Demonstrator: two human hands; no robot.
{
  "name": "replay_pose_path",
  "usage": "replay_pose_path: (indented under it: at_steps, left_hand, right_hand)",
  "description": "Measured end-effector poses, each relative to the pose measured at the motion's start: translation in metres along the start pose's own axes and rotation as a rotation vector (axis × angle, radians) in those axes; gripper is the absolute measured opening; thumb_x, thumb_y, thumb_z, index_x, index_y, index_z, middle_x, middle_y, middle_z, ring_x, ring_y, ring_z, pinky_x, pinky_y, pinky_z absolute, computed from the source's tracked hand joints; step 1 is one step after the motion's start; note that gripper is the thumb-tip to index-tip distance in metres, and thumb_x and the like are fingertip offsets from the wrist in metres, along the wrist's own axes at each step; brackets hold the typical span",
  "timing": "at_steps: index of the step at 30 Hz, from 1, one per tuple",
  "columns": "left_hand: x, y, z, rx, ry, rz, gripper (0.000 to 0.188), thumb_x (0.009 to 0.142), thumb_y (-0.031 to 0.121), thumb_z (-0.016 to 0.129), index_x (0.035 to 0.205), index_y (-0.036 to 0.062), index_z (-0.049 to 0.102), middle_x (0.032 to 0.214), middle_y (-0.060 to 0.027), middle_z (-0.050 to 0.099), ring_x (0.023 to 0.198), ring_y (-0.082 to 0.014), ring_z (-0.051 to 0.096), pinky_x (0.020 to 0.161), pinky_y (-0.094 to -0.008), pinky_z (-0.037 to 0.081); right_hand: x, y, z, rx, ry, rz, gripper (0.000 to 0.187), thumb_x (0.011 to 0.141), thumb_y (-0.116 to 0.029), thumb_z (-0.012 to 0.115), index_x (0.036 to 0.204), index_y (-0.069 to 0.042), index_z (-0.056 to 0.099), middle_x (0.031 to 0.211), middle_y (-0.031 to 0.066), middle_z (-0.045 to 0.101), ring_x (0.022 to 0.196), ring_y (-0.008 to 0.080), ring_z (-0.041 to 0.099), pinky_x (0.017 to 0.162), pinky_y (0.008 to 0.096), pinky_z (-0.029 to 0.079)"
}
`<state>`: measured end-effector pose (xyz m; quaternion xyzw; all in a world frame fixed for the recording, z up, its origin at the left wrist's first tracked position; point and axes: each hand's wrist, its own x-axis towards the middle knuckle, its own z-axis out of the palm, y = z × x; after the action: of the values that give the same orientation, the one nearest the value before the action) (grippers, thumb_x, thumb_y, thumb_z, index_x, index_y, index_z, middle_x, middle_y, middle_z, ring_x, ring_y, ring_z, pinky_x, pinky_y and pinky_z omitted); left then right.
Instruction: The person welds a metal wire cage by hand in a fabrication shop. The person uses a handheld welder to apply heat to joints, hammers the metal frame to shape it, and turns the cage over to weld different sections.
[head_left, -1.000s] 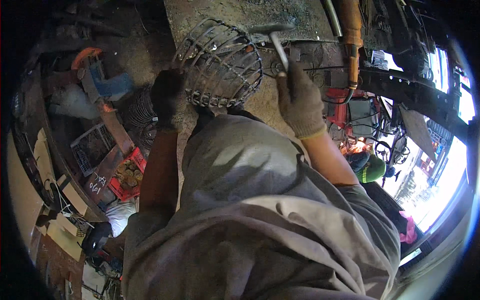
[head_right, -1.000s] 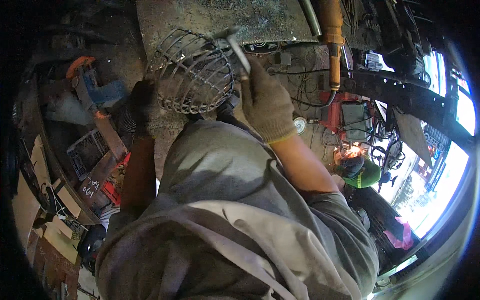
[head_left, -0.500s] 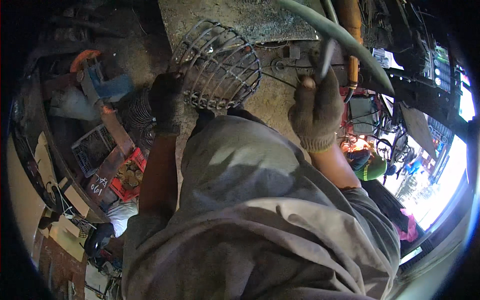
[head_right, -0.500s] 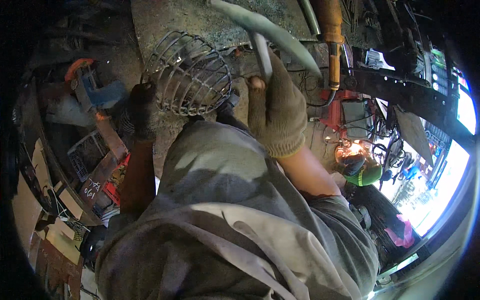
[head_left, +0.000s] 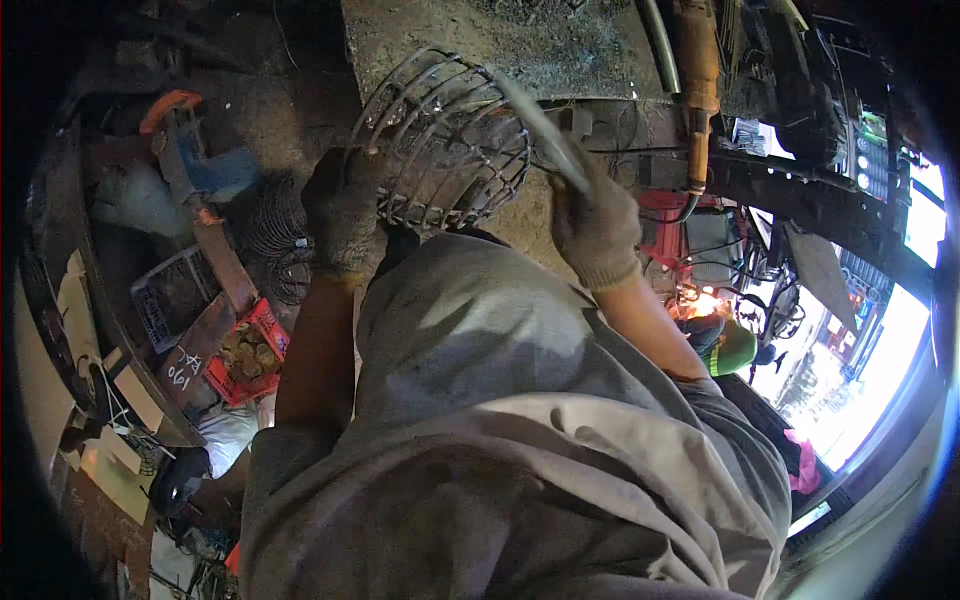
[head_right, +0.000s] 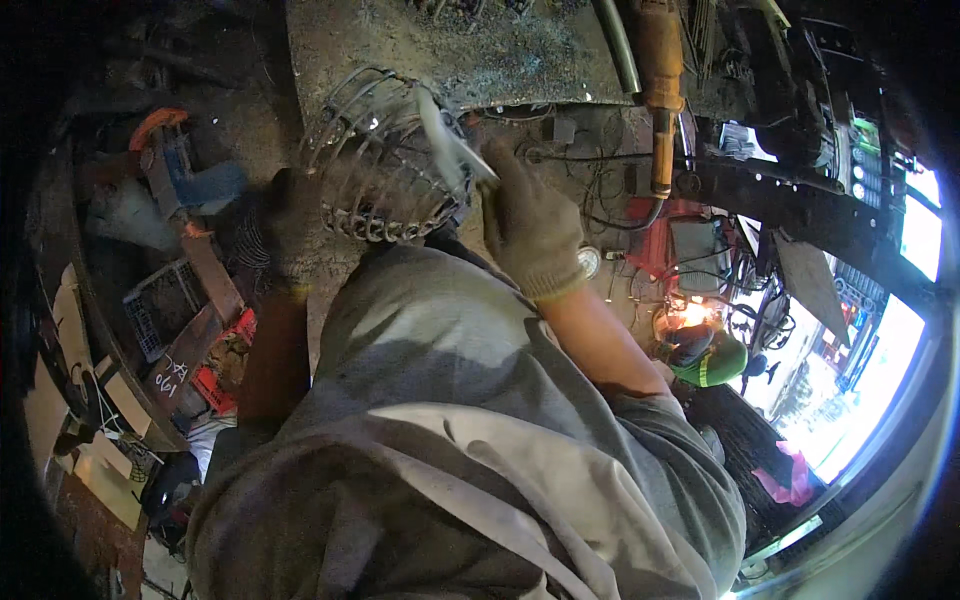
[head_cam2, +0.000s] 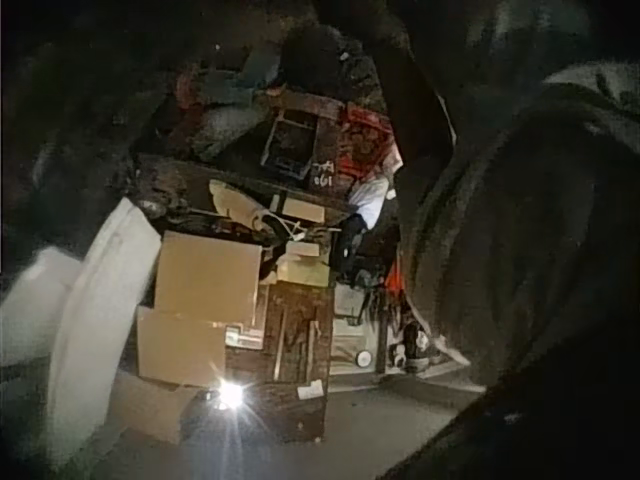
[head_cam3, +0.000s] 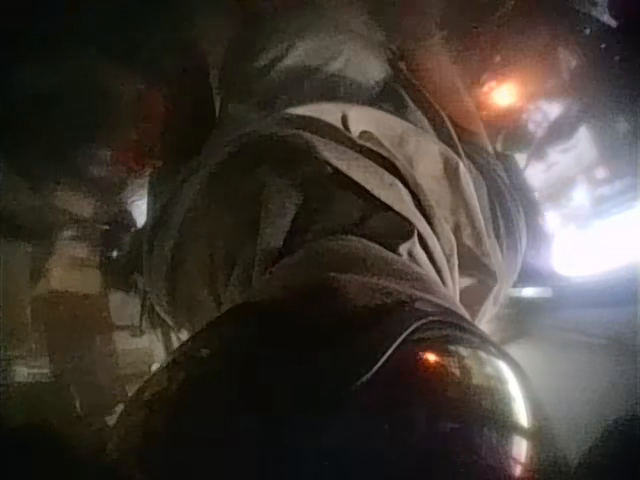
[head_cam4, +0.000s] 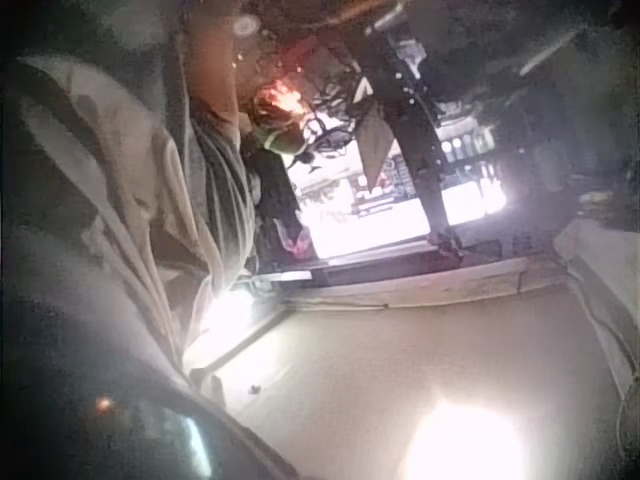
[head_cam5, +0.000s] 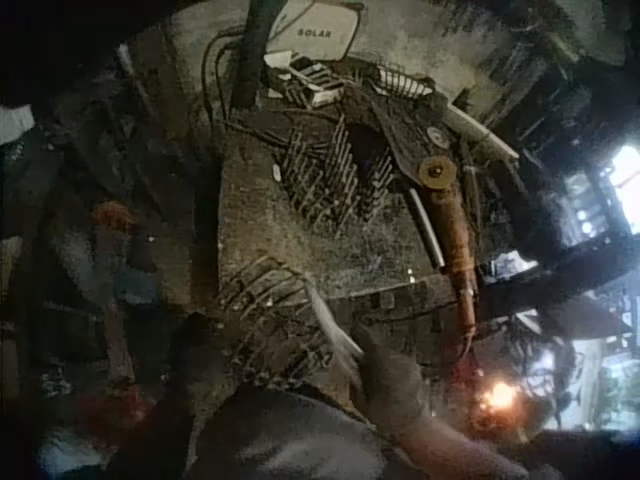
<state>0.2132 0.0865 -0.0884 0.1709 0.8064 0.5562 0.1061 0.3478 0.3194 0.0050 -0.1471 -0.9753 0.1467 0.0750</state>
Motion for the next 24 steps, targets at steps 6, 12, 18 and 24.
replay_pose_path:
  at_steps: [6,12,18,24]
  left_hand:
    - [-0.011,-0.063,0.001,0.738,0.06,0.493,0.059,0.063,0.005,0.07,0.12,0.0077,0.056,0.107,-0.0163,0.054,0.089,-0.0348,0.06,0.07,-0.0424,0.051]
    - [-0.008,-0.068,0.001,0.891,0.064,0.575,0.065,0.067,0.007,0.07,0.13,0.0129,0.053,0.108,-0.015,0.055,0.093,-0.0333,0.061,0.071,-0.0418,0.052]
    - [-0.012,-0.103,0.01,0.078,0.024,0.207,0.053,0.079,0.006,0.066,0.131,0.0133,0.055,0.114,-0.013,0.057,0.095,-0.0301,0.063,0.076,-0.0393,0.054]
    - [-0.017,-0.073,0.014,0.258,0.085,0.208,0.035,0.086,0.009,0.062,0.121,0.012,0.061,0.108,-0.0125,0.061,0.091,-0.0276,0.064,0.075,-0.0375,0.054]
  right_hand:
    - [0.005,-0.01,-0.017,0.094,0.094,-0.018,0.043,0.091,-0.015,0.062,0.132,-0.005,0.051,0.088,0.0225,0.066,0.075,0.04,0.067,0.065,0.047,0.053]
    - [0.009,-0.007,-0.005,-0.041,-0.281,0.29,0.042,0.094,-0.014,0.057,0.136,-0.009,0.052,0.103,0.0262,0.066,0.09,0.042,0.067,0.072,0.0426,0.054]
    - [0.004,-0.004,-0.018,0.1,0.135,-0.122,0.046,0.088,-0.018,0.063,0.131,-0.007,0.052,0.092,0.0197,0.069,0.079,0.0377,0.069,0.066,0.045,0.055]
    - [0.004,0.003,-0.001,-0.038,0.049,0.063,0.04,0.091,-0.016,0.059,0.129,-0.008,0.052,0.078,0.0184,0.066,0.062,0.0371,0.065,0.056,0.0467,0.052]
